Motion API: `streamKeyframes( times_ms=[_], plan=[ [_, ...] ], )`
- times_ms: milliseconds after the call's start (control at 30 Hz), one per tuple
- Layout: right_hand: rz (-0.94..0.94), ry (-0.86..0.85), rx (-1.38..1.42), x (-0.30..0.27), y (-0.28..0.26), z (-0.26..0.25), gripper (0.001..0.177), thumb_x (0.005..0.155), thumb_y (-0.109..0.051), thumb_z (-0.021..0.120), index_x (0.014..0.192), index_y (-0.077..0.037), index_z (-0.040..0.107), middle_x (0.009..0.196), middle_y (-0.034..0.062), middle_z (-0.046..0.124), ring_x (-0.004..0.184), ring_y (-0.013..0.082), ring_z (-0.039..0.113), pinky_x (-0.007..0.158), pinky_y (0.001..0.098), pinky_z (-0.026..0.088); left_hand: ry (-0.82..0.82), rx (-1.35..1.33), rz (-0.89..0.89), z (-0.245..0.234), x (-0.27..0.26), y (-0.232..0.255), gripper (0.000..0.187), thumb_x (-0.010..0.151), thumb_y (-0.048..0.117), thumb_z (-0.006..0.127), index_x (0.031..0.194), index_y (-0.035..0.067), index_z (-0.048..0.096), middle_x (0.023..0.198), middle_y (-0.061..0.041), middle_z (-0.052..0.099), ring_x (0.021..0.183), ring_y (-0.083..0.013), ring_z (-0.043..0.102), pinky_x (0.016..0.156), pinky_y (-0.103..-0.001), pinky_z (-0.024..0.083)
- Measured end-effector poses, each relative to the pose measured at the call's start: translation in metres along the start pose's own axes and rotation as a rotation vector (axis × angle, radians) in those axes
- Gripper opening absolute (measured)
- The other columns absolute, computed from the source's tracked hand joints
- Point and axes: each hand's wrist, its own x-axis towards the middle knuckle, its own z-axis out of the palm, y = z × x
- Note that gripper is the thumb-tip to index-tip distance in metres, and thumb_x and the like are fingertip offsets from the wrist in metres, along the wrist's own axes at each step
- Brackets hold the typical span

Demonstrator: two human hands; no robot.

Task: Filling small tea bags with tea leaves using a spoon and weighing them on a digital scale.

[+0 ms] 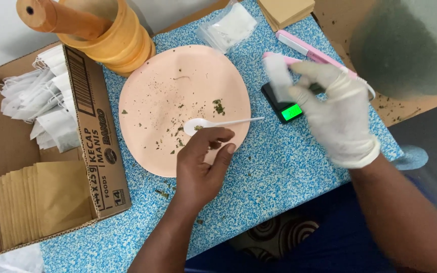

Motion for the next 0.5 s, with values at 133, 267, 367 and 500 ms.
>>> streamKeyframes(
  times_ms=[133,267,367,500],
  plan=[
    [-0.067,0.004,0.003,-0.010,-0.012,0.011,0.029,0.089,0.001,0.078,0.116,-0.002,0.070,0.106,0.0132,0.073,0.091,0.0224,0.068,0.089,0.0333,0.060,0.058,-0.142,-0.249,-0.001,0.003,0.007,0.026,0.096,0.028,0.065,0.120,0.017,0.065,0.114,-0.001,0.070,0.099,-0.0150,0.065,0.084,-0.031,0.056],
    [-0.081,-0.018,0.123,-0.021,-0.018,0.031,0.032,0.090,0.003,0.075,0.119,-0.007,0.066,0.095,0.0063,0.070,0.086,0.0167,0.065,0.081,0.0302,0.052,0.112,-0.393,-0.182,0.002,0.004,-0.014,0.055,0.094,0.019,0.067,0.143,0.009,0.044,0.136,-0.011,0.061,0.126,-0.0255,0.060,0.101,-0.038,0.054],
    [-0.099,-0.062,0.279,-0.026,-0.027,0.042,0.029,0.091,0.002,0.074,0.118,-0.006,0.064,0.091,0.0067,0.066,0.084,0.0168,0.062,0.080,0.0303,0.052,0.081,-0.467,-0.197,0.002,0.008,-0.013,0.069,0.090,0.035,0.070,0.147,0.008,0.041,0.136,-0.012,0.059,0.125,-0.0266,0.060,0.099,-0.039,0.055],
    [-0.191,-0.085,0.306,-0.028,-0.032,0.058,0.030,0.094,0.002,0.071,0.121,-0.007,0.062,0.091,0.0061,0.066,0.085,0.0183,0.063,0.083,0.0332,0.053,0.154,-0.632,-0.250,0.003,0.004,-0.025,0.060,0.090,0.018,0.074,0.142,0.006,0.048,0.121,-0.011,0.066,0.112,-0.0246,0.064,0.096,-0.042,0.058]
  ],
)
